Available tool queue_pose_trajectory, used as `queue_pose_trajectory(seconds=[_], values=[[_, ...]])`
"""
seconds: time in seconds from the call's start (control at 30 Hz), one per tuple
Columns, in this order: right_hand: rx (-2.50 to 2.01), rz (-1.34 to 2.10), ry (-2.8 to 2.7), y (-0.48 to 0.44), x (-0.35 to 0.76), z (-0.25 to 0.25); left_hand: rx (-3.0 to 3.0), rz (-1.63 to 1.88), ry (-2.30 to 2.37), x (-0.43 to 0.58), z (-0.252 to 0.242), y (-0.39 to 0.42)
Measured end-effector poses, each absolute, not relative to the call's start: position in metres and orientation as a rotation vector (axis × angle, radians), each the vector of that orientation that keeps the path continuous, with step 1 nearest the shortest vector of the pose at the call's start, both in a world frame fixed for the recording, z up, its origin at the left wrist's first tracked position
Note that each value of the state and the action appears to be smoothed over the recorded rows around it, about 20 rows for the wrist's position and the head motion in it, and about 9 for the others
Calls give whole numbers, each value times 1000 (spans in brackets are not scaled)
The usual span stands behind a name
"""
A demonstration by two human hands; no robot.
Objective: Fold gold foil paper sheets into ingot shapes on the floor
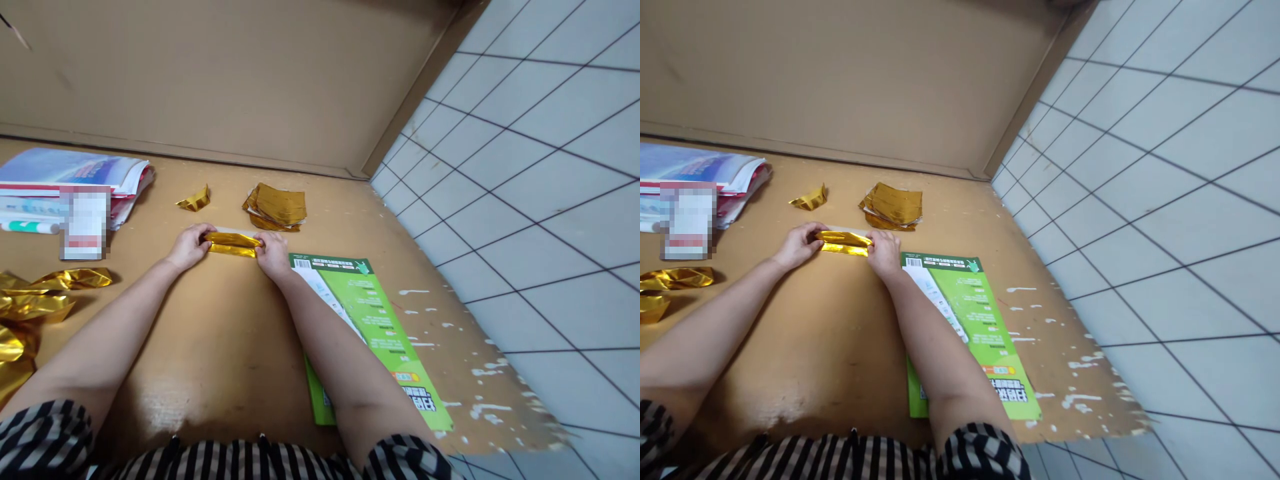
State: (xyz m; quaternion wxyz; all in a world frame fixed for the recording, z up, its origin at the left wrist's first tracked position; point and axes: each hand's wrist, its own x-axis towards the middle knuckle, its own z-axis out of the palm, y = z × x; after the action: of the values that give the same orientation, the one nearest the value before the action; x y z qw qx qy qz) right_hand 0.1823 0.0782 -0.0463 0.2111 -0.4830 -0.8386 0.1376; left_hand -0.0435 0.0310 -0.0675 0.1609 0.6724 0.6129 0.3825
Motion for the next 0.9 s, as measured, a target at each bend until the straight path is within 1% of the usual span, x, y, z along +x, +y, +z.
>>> queue_pose_trajectory(seconds=[0.57, 0.9], values=[[-1298, 285, -2453, 73, 184, -44, 2227, 1037, 1639, -46, -64, 29], [-1242, 167, -2574, 69, 187, -40, 2424, 919, 1581, -48, -58, 26]])
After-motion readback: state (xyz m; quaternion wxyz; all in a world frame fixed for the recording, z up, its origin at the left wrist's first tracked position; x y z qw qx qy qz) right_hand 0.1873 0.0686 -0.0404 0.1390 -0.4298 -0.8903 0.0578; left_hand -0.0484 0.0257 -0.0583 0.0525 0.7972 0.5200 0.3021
